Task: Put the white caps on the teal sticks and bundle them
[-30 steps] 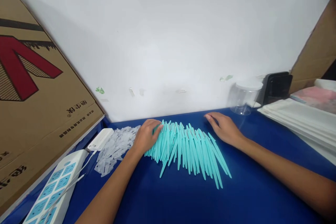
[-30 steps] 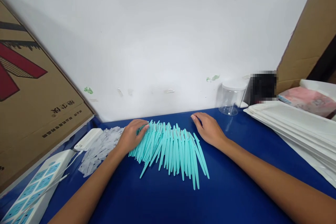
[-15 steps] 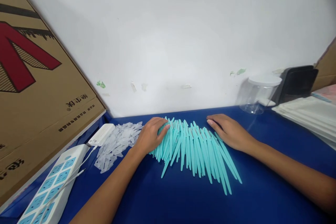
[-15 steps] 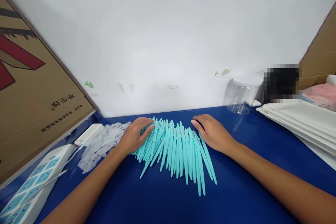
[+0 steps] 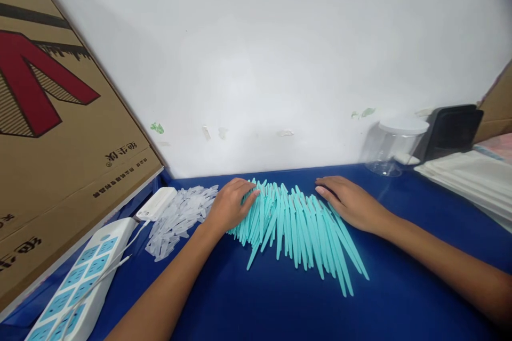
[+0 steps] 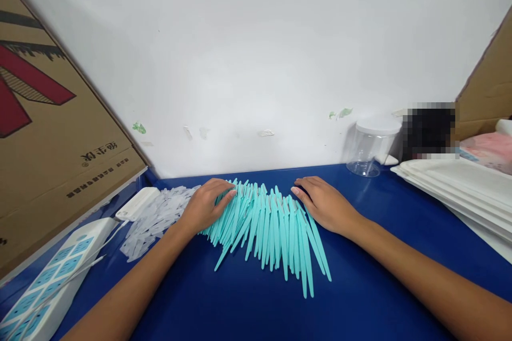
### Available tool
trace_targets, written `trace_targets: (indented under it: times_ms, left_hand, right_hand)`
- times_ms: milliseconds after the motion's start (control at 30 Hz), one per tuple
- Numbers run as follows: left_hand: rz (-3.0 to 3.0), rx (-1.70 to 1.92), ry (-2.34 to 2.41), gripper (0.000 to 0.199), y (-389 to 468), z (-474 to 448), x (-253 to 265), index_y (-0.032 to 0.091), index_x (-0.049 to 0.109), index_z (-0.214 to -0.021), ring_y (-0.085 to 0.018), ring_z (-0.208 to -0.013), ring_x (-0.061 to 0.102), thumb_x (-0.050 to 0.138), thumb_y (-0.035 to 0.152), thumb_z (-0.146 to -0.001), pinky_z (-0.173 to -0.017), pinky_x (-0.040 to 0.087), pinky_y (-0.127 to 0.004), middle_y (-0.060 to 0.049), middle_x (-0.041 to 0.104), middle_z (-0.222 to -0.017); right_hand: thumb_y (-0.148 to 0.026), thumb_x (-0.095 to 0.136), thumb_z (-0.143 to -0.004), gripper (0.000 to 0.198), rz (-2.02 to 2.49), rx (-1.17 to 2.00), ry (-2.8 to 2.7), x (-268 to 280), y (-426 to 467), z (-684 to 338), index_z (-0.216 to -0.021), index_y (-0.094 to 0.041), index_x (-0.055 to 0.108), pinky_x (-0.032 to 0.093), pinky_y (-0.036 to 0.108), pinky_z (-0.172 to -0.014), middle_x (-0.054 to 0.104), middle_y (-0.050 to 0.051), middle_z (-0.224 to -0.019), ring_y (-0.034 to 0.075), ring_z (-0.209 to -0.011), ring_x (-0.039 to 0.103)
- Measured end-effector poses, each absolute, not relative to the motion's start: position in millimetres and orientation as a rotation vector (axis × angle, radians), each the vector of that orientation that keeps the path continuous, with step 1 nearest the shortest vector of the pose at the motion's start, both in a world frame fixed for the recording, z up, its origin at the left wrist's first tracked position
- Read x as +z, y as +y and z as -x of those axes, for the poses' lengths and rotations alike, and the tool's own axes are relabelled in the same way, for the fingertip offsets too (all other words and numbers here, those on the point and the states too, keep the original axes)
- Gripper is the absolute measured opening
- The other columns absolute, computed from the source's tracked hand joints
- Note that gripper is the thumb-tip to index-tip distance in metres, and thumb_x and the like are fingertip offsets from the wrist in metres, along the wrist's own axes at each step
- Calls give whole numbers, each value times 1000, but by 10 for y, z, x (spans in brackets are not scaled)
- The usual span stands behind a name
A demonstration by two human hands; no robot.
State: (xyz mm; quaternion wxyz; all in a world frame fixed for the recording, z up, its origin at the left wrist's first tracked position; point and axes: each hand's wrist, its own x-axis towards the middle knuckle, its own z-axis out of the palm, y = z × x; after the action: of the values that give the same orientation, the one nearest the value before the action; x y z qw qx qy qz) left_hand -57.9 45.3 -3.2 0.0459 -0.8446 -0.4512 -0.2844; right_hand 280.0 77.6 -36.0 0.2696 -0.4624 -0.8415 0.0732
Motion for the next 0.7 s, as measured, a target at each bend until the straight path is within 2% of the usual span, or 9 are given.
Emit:
trace_targets:
  times_ms: [167,700]
  left_hand:
    - [2566,-878,-1400,26,455,583,-36,23,71,-110,-26,-108,66,50,37,-103,-95,54,-44,-7,75,-107]
    - [2557,-809,-1394,26,483,596,-68,22,70,-112,-26,-109,65,51,36,-102,-93,55,-43,-8,75,-109]
  right_hand:
    - [-49,36,-105,49,1237,193,-2273,-369,780,-2807,-127,-18,66,46,52,-107,68,14,-129,33,-125,59]
    - [-49,36,-104,51,1239,173,-2322,-365,775,-2813,-130,-14,65,46,53,-108,67,17,-130,34,-126,57]
